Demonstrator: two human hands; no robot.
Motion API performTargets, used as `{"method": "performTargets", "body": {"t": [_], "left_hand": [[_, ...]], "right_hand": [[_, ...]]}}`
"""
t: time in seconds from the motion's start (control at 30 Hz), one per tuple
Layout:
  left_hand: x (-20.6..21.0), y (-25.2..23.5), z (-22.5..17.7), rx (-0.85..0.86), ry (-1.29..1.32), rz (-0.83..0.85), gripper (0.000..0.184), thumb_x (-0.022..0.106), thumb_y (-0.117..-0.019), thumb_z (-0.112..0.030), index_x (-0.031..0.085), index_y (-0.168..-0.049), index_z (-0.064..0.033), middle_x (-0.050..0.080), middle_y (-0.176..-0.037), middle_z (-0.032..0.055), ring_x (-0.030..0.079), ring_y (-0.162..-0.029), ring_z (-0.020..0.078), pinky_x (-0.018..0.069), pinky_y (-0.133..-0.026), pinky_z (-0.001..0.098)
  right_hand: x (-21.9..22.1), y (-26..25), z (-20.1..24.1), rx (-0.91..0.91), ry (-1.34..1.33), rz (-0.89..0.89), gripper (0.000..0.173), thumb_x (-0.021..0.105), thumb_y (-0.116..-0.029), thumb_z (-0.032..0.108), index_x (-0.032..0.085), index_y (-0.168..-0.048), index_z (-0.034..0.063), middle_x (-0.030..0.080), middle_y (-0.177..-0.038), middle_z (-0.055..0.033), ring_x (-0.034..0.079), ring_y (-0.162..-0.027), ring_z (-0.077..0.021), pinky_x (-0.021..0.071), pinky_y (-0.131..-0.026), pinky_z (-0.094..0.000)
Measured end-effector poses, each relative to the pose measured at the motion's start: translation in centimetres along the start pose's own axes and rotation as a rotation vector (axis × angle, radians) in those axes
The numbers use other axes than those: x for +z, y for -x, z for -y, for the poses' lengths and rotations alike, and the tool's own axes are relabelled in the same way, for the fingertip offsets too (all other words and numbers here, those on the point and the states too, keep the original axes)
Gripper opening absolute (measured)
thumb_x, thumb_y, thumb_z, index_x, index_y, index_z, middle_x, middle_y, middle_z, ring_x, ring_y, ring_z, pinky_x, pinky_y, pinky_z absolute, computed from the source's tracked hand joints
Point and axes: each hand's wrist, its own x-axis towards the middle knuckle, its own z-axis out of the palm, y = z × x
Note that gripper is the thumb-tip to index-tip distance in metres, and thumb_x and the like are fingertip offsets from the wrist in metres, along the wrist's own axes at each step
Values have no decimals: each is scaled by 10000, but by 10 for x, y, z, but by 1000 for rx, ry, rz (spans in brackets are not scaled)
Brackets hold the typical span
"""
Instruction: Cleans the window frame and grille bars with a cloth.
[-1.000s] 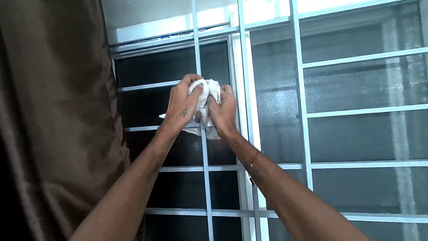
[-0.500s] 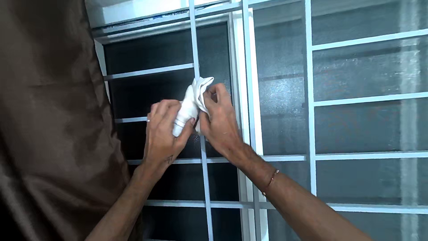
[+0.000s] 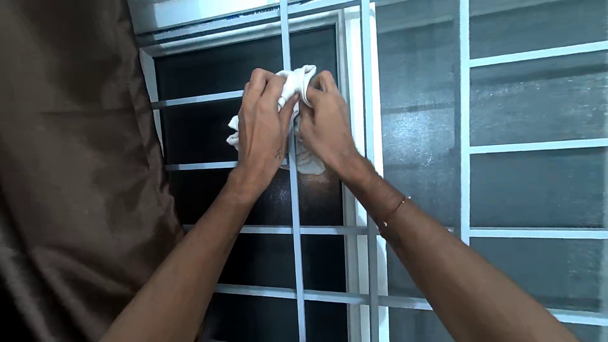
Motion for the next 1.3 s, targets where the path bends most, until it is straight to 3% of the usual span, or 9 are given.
{"method": "performTargets", "body": {"t": [0.13, 0.27, 0.47, 0.63, 0.77, 0.87, 0.97, 1.1, 1.3], "left_hand": [[-20, 49, -16, 53, -15, 121, 242, 627, -1024, -211, 703, -1187, -48, 633, -1206, 143, 613, -1135, 284, 523, -983, 417], [-32, 93, -17, 127, -9, 174, 208, 662, -997, -160, 718, -1160, -42, 636, -1245, 125, 603, -1162, 272, 512, -993, 401], [-25, 40, -1, 160, -33, 155, 196, 693, -974, -162, 744, -1119, -41, 670, -1212, 156, 634, -1132, 325, 531, -970, 464], [-19, -2, 8, 137, 15, 103, 298, 723, -960, -312, 748, -1136, -72, 684, -1172, 131, 649, -1093, 274, 512, -976, 438], [-24, 38, -3, 98, 54, 135, 271, 722, -940, -274, 738, -1127, -79, 661, -1194, 109, 651, -1091, 206, 557, -931, 377], [-32, 87, -18, 70, 8, 201, 375, 725, -901, -289, 700, -1192, -53, 611, -1313, 127, 619, -1161, 261, 543, -949, 434], [-28, 111, -15, 152, -6, 218, 472, 674, -927, -167, 600, -1344, 44, 520, -1471, 195, 525, -1354, 310, 458, -1124, 421], [-18, 85, -1, 188, 44, 191, 430, 482, -999, -93, 601, -1399, 8, 498, -1534, 177, 439, -1459, 299, 372, -1202, 467], [-5, 28, -1, 202, -34, 155, 432, 453, -989, -103, 640, -1372, -29, 556, -1494, 132, 446, -1424, 346, 344, -1194, 453]], "right_hand": [[-6, 59, 2, -5, -7, 34, 110, 616, -926, 35, 722, -938, 8, 611, -1119, -131, 650, -947, -222, 592, -788, -375], [-21, 129, 15, -48, 110, 121, 195, 665, -923, 26, 709, -1113, 28, 569, -1249, -139, 630, -1006, -262, 585, -736, -392], [-12, 85, 18, 68, 71, 163, 264, 586, -993, 49, 668, -1243, 22, 528, -1371, -175, 640, -1091, -292, 594, -809, -408], [4, 25, 3, 86, -65, -96, 209, 558, -994, 104, 737, -1064, 24, 605, -1106, -129, 629, -1011, -244, 569, -832, -378], [3, 60, 4, 36, -108, -135, 141, 594, -952, 46, 726, -917, 14, 616, -988, -105, 635, -877, -189, 567, -744, -324], [-6, 119, 10, -31, -90, -71, 80, 643, -932, 11, 718, -957, 2, 606, -1043, -116, 629, -855, -178, 565, -696, -302], [-4, 138, 11, -38, -105, -113, 111, 666, -941, 21, 724, -1032, -2, 585, -1034, -109, 610, -827, -150, 541, -659, -259], [18, 87, 8, 94, -163, -224, 147, 580, -988, 67, 709, -974, 0, 581, -1011, -114, 607, -863, -173, 551, -719, -282], [23, 27, 13, 428, -344, -200, 349, 469, -1035, 205, 649, -1261, 8, 609, -1215, -153, 577, -1168, -279, 499, -973, -449]]}}
